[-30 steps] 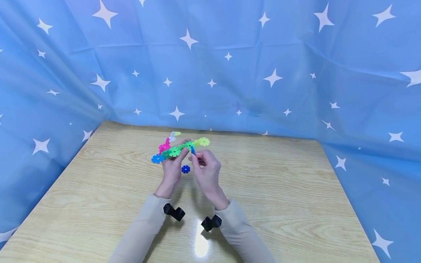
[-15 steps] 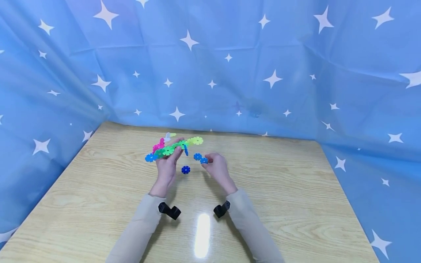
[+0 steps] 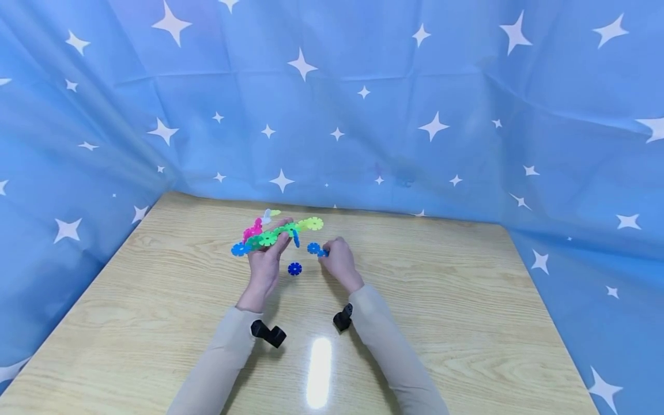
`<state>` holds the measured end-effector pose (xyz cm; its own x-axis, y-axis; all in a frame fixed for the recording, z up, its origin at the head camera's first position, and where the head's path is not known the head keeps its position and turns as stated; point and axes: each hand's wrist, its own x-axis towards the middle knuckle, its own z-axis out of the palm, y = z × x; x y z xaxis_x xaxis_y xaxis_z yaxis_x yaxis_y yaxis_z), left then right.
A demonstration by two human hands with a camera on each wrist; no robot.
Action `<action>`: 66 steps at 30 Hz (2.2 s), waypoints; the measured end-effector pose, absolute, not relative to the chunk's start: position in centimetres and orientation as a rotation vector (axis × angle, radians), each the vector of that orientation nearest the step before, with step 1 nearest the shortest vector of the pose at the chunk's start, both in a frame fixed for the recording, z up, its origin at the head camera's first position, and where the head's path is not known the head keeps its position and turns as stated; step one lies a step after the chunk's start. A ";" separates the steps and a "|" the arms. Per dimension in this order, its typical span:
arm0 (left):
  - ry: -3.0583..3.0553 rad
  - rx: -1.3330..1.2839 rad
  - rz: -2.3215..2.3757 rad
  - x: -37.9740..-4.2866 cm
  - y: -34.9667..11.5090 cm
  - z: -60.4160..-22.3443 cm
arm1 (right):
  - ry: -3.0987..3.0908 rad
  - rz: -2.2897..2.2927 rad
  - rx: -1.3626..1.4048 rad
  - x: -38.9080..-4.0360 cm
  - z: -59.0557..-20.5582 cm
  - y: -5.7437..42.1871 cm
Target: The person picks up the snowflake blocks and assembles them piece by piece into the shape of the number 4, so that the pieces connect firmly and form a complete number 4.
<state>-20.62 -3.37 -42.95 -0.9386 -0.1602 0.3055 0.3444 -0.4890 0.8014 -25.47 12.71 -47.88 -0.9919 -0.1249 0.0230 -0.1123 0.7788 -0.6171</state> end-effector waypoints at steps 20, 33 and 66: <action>-1.434 -0.258 -2.464 -20.6 -3.3 -43.3 | 2.810 -1.081 -0.059 -24.7 -46.9 14.4; -1.401 -0.221 -2.496 -20.5 -3.4 -43.7 | 2.422 -1.772 0.036 -20.8 -44.3 14.4; -1.524 -0.186 -2.474 -20.4 -3.2 -43.7 | 1.565 -2.414 0.072 -16.3 -39.8 10.7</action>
<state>-20.42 -3.20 -43.74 -0.9657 -0.1277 0.2263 0.2596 -0.4326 0.8634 -16.29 10.71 -39.76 -0.9643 -0.1917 -0.1829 0.2452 -0.3842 -0.8901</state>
